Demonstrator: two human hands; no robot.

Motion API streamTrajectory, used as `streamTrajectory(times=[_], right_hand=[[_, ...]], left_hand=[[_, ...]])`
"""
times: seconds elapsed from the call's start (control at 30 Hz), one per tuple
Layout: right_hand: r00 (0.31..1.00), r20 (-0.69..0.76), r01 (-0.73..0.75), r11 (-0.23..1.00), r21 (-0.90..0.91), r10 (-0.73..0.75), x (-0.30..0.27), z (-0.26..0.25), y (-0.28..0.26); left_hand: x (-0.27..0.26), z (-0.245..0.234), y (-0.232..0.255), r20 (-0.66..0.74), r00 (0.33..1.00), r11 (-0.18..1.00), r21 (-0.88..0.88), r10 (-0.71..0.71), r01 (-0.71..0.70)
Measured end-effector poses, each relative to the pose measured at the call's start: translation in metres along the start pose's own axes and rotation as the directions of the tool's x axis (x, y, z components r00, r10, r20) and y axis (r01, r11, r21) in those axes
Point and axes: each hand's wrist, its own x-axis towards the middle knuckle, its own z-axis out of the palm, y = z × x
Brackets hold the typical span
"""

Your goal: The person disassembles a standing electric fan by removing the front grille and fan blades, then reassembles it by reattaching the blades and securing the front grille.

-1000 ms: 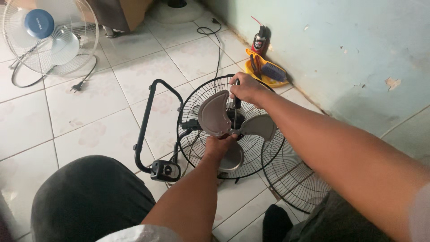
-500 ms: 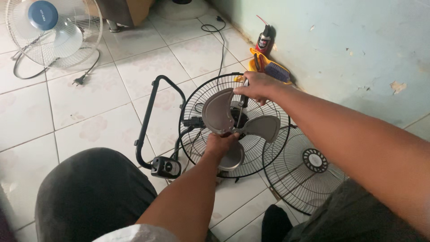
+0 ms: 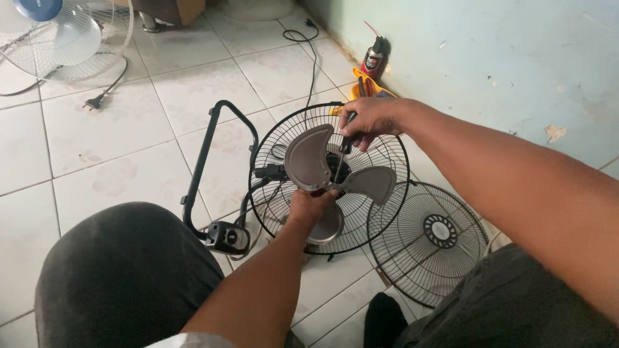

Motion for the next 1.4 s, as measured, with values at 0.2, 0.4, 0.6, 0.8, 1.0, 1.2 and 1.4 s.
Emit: streamTrajectory(times=[0.2, 0.4, 0.6, 0.8, 1.0, 1.2, 1.4], right_hand=[[0.992, -0.103, -0.082, 0.990, -0.117, 0.070, -0.001, 0.002, -0.002], [0.988, -0.089, -0.138, 0.984, -0.116, 0.128, 0.000, 0.001, -0.008], [1.000, 0.005, 0.010, 1.000, -0.016, -0.010, 0.000, 0.001, -0.013], [0.981, -0.107, -0.177, 0.965, -0.195, 0.159, -0.008, 0.003, -0.017], [0.986, -0.018, -0.164, 0.976, -0.141, 0.163, -0.010, -0.004, -0.013], [0.999, 0.039, -0.019, 0.997, 0.076, 0.016, -0.009, -0.004, -0.005], [0.994, -0.110, -0.036, 0.991, -0.131, 0.022, -0.014, 0.014, 0.003]], left_hand=[[-0.014, -0.006, 0.020, 0.048, 0.991, 0.991, -0.034, -0.128, 0.130], [-0.018, -0.009, 0.030, 0.080, 0.975, 0.975, -0.070, -0.206, 0.212], [-0.017, -0.004, 0.020, 0.087, 0.996, 0.966, -0.257, -0.011, 0.033], [-0.019, -0.004, 0.024, 0.094, 0.989, 0.983, -0.135, -0.116, 0.128], [-0.023, -0.005, 0.029, 0.101, 0.987, 0.957, -0.248, -0.127, 0.148], [-0.032, -0.008, 0.038, 0.120, 0.985, 0.955, -0.257, -0.124, 0.151], [-0.053, -0.008, 0.042, 0.172, 0.979, 0.951, -0.268, -0.113, 0.157]])
